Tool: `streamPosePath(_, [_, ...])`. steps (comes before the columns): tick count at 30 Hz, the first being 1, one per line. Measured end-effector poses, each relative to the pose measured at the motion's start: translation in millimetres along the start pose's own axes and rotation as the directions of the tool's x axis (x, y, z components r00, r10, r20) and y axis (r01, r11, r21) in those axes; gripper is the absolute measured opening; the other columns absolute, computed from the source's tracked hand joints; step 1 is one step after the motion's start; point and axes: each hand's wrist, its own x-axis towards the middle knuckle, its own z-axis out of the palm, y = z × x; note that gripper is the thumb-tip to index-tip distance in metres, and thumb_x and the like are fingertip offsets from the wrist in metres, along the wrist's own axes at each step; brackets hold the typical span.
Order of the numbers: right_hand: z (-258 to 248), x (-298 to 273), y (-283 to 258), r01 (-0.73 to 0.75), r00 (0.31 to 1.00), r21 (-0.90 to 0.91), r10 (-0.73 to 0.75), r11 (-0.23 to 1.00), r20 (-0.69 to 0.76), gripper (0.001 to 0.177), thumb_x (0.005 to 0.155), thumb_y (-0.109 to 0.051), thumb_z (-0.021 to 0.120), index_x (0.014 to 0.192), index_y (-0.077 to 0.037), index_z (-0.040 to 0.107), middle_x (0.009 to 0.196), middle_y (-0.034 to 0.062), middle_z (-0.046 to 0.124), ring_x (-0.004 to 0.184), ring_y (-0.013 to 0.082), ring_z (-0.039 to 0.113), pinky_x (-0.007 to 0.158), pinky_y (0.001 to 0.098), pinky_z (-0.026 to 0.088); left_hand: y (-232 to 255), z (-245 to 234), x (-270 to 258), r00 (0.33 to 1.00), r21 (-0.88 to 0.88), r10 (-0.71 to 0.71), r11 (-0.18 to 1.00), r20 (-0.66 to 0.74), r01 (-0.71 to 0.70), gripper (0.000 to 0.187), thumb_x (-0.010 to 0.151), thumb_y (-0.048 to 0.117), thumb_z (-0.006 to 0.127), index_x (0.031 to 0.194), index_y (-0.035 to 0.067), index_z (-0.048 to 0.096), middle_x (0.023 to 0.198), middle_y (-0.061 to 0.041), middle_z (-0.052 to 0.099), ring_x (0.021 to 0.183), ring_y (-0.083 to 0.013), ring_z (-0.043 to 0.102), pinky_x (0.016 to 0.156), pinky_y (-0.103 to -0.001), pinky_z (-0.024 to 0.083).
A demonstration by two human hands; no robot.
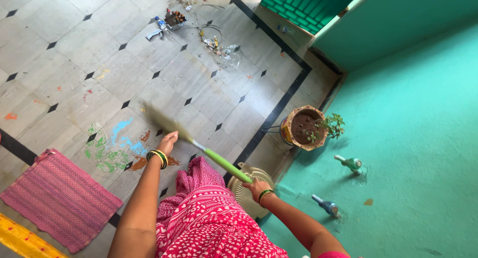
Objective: The person sweeps a tiled floor and a set of stairs using a broom. They gather scattered trash and dust into a pile, moving from the interior floor area to the exterior steps.
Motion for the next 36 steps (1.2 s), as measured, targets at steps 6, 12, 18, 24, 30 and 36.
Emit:
streamPosePath(6, [-21.2, -17.6, 68.0, -0.206, 0.959, -0.196, 0.237, 0.959, 0.153, 0.055, 0.101, -0.012, 0.052, 0.145, -0.044, 0.052, 0.130, 0.0136, 0.063, 0.115, 0.0286, 0.067, 0.094, 0.0399, 0.058, -2.7, 3.6, 8.5, 0.999, 0.046, 0.027, 0.999, 0.036, -0.029, 0.049, 0.104, 0.034, 0.053, 0.143, 0.006, 0.058, 0.145, -0.011, 0.061, 0.138, -0.0209, 0.051, 0.115, -0.032, 0.035])
streamPosePath(12, [-101.5, 67.3, 122.0, -0.439, 0.894, -0.165, 0.411, 0.883, -0.179, 0.031, 0.103, -0.022, 0.049, 0.128, -0.023, 0.067, 0.127, 0.0120, 0.067, 0.117, 0.0265, 0.067, 0.092, 0.0398, 0.059, -5.8, 1.5, 1.7, 0.998, 0.020, -0.005, 1.000, 0.070, 0.004, 0.048, 0.103, 0.036, 0.053, 0.142, 0.008, 0.059, 0.148, -0.010, 0.059, 0.139, -0.0208, 0.050, 0.116, -0.034, 0.035])
streamPosePath(18, [-161.6, 109.1, 153.9, -0.423, 0.847, 0.252, 0.479, 0.870, -0.231, 0.052, 0.101, -0.017, 0.060, 0.147, -0.041, 0.056, 0.128, 0.0135, 0.069, 0.110, 0.0285, 0.071, 0.092, 0.0396, 0.059, -0.4, -4.2, 2.5, 0.987, 0.012, -0.129, 0.992, 0.091, 0.128, 0.050, 0.103, 0.039, 0.050, 0.145, 0.013, 0.057, 0.148, -0.010, 0.056, 0.140, -0.0231, 0.047, 0.114, -0.038, 0.035])
streamPosePath(24, [-107.1, 44.0, 119.4, 0.280, 0.756, 0.862, 0.457, 0.422, -0.469, 0.099, 0.070, -0.011, 0.088, 0.155, -0.023, 0.039, 0.138, 0.0056, 0.059, 0.098, 0.0209, 0.068, 0.071, 0.0328, 0.059, 16.9, -11.6, 22.6, 0.989, 0.088, -0.109, 0.991, 0.095, 0.101, 0.049, 0.103, 0.037, 0.050, 0.143, 0.011, 0.060, 0.149, -0.011, 0.058, 0.138, -0.0286, 0.050, 0.117, -0.039, 0.037])
streamPosePath(30, [-18.7, -13.6, -30.2, -0.110, 0.762, 0.950, 0.589, -0.291, 0.269, 0.054, 0.081, -0.017, 0.079, 0.129, -0.019, 0.054, 0.071, 0.0034, 0.056, 0.049, 0.0151, 0.050, 0.040, 0.0356, 0.042, 49.5, -14.0, 78.6, 0.965, -0.030, 0.005, 1.000, 0.263, 0.003, 0.047, 0.106, 0.039, 0.049, 0.144, 0.012, 0.059, 0.153, -0.012, 0.053, 0.147, -0.0293, 0.042, 0.120, -0.040, 0.033])
streamPosePath(36, [-62.0, 66.7, -78.3, -0.142, 0.895, 0.563, 0.138, -0.814, 0.425, 0.026, 0.090, -0.015, 0.081, 0.086, -0.011, 0.055, 0.055, -0.0070, 0.049, 0.040, 0.0079, 0.043, 0.036, 0.0236, 0.034, 88.5, -29.4, 127.4, 0.942, 0.013, -0.155, 0.987, 0.299, 0.158, 0.052, 0.102, 0.047, 0.053, 0.147, 0.019, 0.057, 0.158, -0.010, 0.048, 0.148, -0.0339, 0.038, 0.116, -0.045, 0.031])
